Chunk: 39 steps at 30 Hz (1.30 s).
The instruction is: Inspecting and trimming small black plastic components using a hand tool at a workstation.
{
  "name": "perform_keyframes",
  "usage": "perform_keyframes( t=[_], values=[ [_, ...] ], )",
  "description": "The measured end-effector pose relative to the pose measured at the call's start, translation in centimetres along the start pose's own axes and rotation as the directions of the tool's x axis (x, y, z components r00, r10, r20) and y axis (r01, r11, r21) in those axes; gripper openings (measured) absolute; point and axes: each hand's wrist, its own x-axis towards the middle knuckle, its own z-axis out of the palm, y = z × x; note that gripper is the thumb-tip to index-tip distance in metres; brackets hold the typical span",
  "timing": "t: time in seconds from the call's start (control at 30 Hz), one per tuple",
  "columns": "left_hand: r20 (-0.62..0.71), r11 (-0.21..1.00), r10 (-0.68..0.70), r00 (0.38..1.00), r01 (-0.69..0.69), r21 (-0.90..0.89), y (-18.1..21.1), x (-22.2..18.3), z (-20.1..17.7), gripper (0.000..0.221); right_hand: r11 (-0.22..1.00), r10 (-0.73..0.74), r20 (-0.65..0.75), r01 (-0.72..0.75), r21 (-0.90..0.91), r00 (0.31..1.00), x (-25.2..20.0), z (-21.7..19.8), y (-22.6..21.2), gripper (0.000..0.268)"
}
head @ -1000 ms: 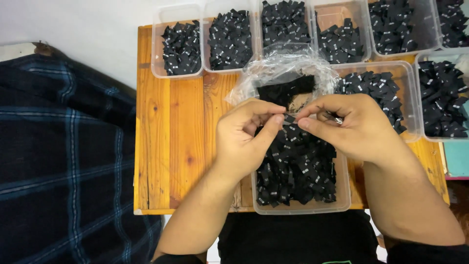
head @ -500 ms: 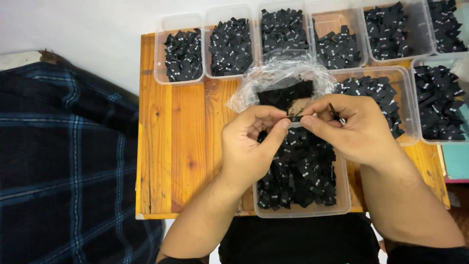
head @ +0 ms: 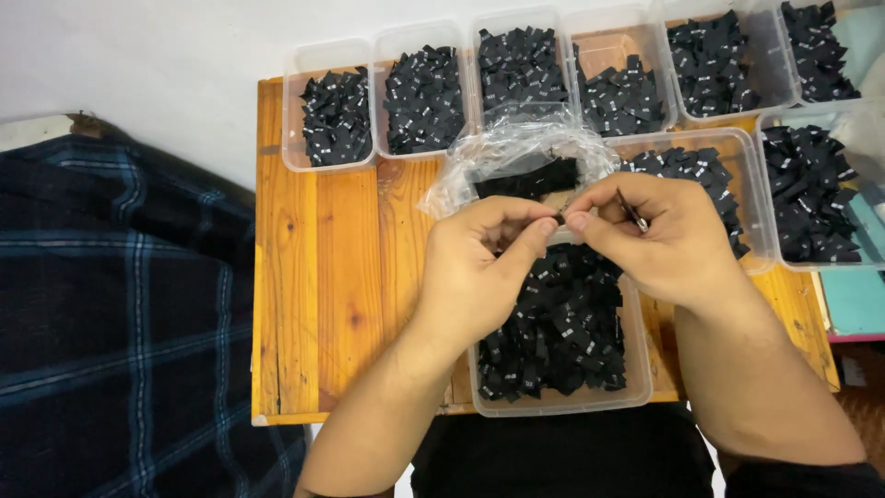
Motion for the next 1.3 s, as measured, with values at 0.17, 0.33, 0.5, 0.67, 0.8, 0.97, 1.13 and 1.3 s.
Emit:
perform_keyframes(
  t=[0.17, 0.33, 0.5, 0.67, 0.8, 0.97, 1.13, 1.3],
  values=[
    [-0.018, 0.981, -0.022, 1.000, 0.018, -0.194, -1.8, 0.1, 0.0, 0.006, 0.999, -0.004, -0.006, 0.004, 0.043, 1.000, 0.0, 0.4, 0.2, 0.002],
    [-0.037, 0.935, -0.003, 0.999, -0.010, -0.354, -3.0, -0.1, 0.2, 0.006, 0.996, -0.009, 0.014, 0.008, 0.084, 1.000, -0.2, 1.1, 0.2, 0.007],
    [-0.066, 0.935, 0.049, 0.997, -0.069, -0.349, -2.7, -0.5, 0.2, 0.008, 0.995, -0.018, -0.008, 0.019, 0.102, 1.000, -0.4, 1.7, -0.2, 0.003],
    [-0.035, 0.916, 0.047, 0.998, -0.057, -0.397, -3.1, -0.2, -0.2, 0.008, 0.992, -0.035, -0.045, 0.040, 0.123, 0.998, -0.3, 1.9, 0.6, 0.006],
    [-0.013, 0.895, 0.133, 0.991, -0.125, -0.429, -3.0, -0.2, -0.5, 0.018, 0.992, -0.035, -0.051, 0.041, 0.118, 0.998, -0.2, 1.8, 0.6, 0.002],
    [-0.060, 0.946, 0.108, 0.992, -0.122, -0.300, -2.9, -0.2, -0.2, 0.017, 0.987, -0.052, -0.030, 0.056, 0.150, 0.998, -0.1, 1.9, 0.4, 0.004],
    [-0.077, 0.967, 0.109, 0.991, -0.124, -0.224, -3.2, -0.1, -0.4, 0.020, 0.986, -0.062, -0.021, 0.064, 0.156, 0.998, -0.1, 1.9, 0.7, 0.004],
    [-0.050, 0.961, 0.118, 0.992, -0.127, -0.246, -3.1, -0.2, -0.6, 0.021, 0.979, -0.064, -0.014, 0.066, 0.192, 0.998, -0.2, 2.0, 0.8, 0.004]
  ],
)
